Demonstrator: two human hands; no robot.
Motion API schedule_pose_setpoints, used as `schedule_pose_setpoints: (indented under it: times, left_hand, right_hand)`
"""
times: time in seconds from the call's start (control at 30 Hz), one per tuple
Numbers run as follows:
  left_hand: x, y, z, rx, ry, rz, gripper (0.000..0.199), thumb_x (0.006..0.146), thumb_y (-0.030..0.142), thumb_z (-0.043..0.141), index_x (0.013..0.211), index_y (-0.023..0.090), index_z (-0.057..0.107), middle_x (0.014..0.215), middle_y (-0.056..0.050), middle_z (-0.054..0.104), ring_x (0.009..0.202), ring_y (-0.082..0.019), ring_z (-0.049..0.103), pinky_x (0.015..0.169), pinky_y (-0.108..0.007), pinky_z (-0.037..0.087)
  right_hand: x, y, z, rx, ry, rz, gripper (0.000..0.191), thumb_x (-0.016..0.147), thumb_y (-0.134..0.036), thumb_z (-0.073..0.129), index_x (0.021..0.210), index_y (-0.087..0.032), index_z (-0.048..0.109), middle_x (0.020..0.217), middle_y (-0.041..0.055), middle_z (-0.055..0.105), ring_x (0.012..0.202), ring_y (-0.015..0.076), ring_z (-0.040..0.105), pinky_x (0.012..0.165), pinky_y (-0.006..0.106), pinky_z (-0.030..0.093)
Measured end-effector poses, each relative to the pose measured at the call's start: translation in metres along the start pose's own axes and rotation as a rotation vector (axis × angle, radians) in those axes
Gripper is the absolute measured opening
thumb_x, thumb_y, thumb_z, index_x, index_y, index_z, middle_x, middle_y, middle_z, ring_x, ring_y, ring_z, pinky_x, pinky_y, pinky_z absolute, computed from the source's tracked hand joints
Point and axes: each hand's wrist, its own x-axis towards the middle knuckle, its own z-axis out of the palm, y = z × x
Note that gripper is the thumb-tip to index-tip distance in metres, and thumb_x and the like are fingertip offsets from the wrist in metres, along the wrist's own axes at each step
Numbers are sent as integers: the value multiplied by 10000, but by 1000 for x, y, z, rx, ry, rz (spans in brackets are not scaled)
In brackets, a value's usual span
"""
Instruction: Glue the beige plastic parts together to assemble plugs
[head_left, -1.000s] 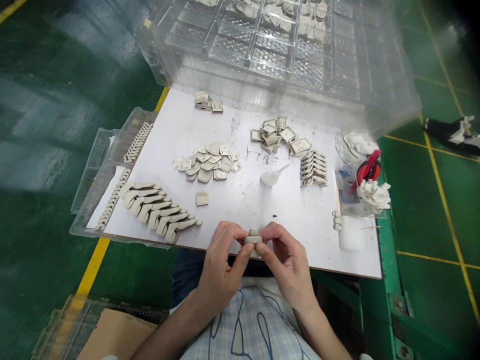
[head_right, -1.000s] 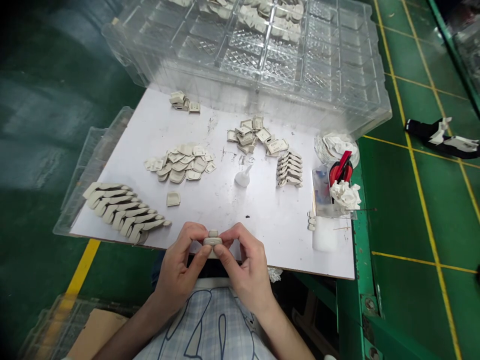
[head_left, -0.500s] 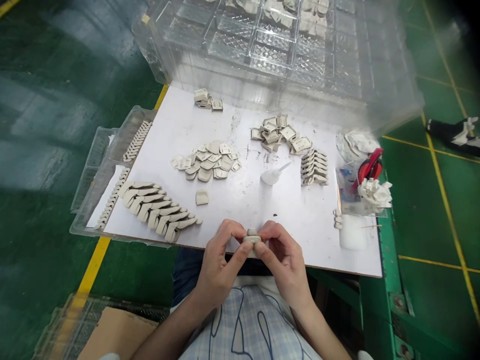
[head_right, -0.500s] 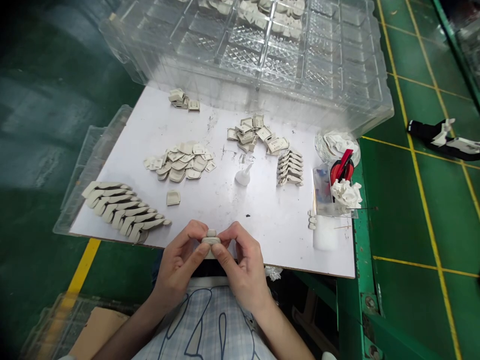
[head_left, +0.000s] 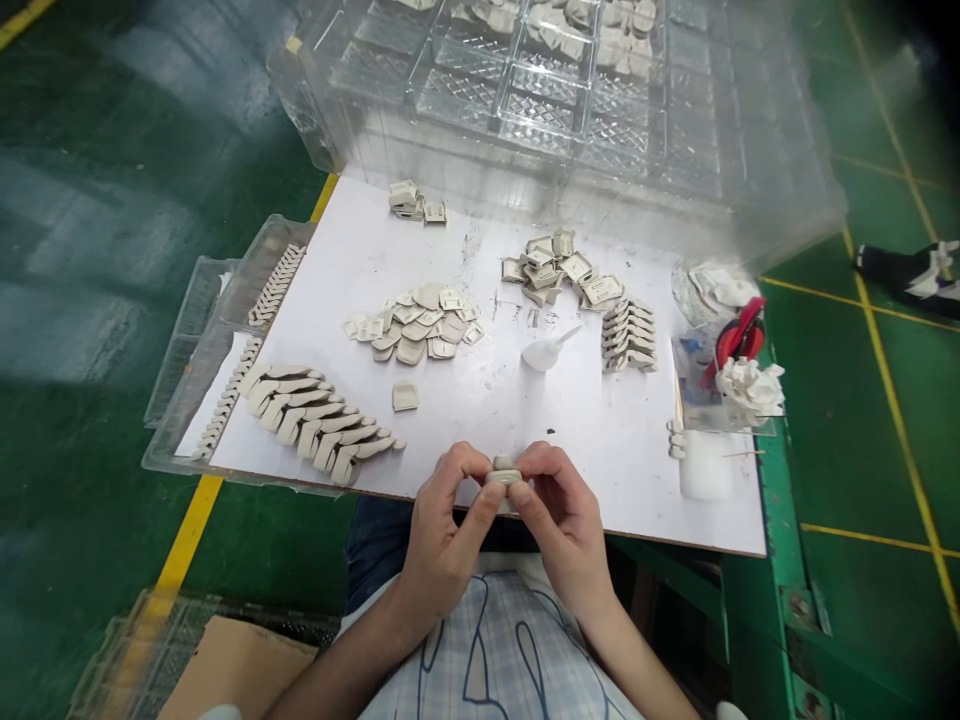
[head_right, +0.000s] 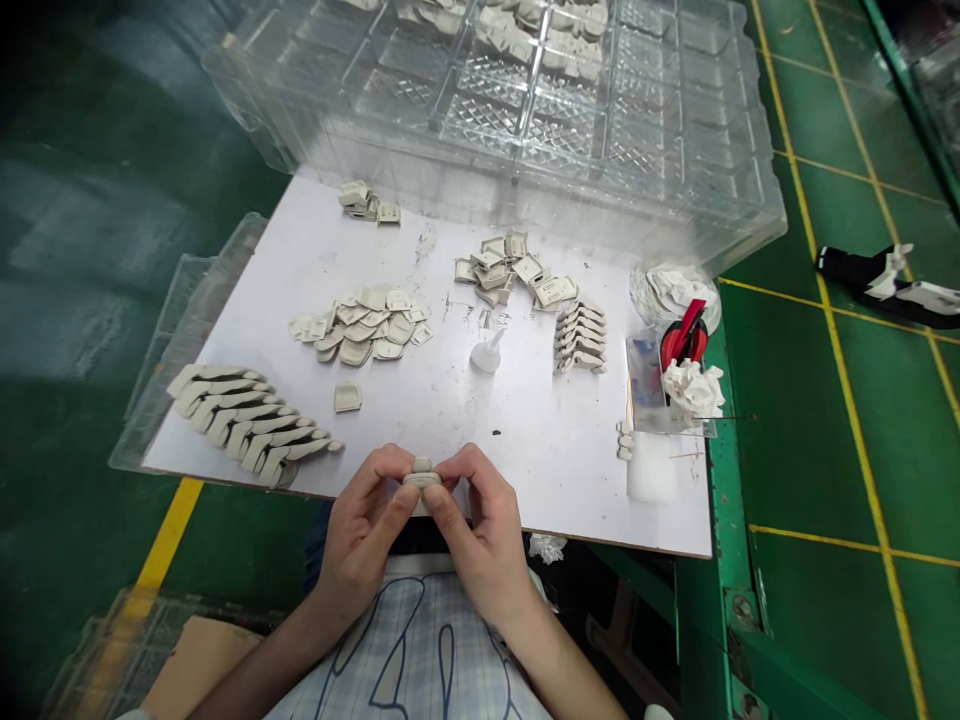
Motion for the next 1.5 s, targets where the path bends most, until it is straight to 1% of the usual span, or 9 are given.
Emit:
schedule_pose_setpoints:
  times: [0.23,0.4,0.7,0.8,1.0,1.17,1.3,1.4,1.5]
  left_hand:
    - [0,1,2,-60,18,-44,201,1040,366,511,889,241,555,821,17,498,749,-155,486,696,-306,414]
    - [-2,-1,5,-67,54,-24,192,1039,358,518,891,246,566,815,21,514,742,-153,488,689,-292,427]
    - [-3,0,6,-59,63,-31,184,1024,350,538,880,241,573,811,15,534,745,-159,513,688,-300,434]
    - [-1,1,5,-73,61,-75,191,1011,356,544,867,234,575,807,10,532,746,-164,512,695,-306,432]
    - [6,5,-4,-160,5,-248,189,943,365,591,818,227,557,771,18,490,736,-167,476,686,-302,430]
    - [10,16,-16,-42,-117,-311,211,944,396,577,816,228,571,788,14,519,773,-176,491,735,-318,422]
    - [10,24,-21,118,-148,-331,246,932,442,592,818,224,604,787,6,575,789,-186,527,742,-320,422]
    - [11,26,-23,208,-167,-324,287,939,481,582,835,220,643,821,-22,654,818,-210,581,714,-321,435]
    - [11,27,-26,260,-175,-273,280,958,459,558,869,227,685,866,-40,714,867,-232,623,710,-320,460]
  right_hand:
    - [4,1,0,45,-8,-10,122,978,-352,645,897,-267,615,778,-35,544,709,134,470,627,277,378]
    - [5,-2,2,31,10,-9,134,972,-332,650,870,-252,617,766,-32,529,698,133,461,620,279,373]
    - [1,-3,1,-17,17,-41,116,985,-301,631,881,-254,613,772,-31,502,708,135,461,623,276,383]
    - [1,-2,1,-29,12,-48,105,990,-293,624,892,-259,610,778,-32,503,711,134,468,626,276,389]
    - [0,-2,0,-125,-40,-125,78,986,-215,615,933,-271,622,799,-30,514,732,132,496,634,274,402]
    - [6,-13,-6,-314,-120,-294,128,975,-139,598,979,-264,623,778,-24,526,733,140,501,612,270,412]
    - [10,-20,-13,-439,-168,-403,171,963,-91,578,1000,-254,613,753,-17,531,729,156,489,609,287,414]
    - [9,-20,-16,-468,-194,-410,176,963,-101,583,1021,-263,619,752,-12,544,724,164,492,607,301,418]
    - [8,-19,-17,-461,-188,-366,139,971,-129,589,991,-264,617,750,-10,539,714,165,497,592,303,420]
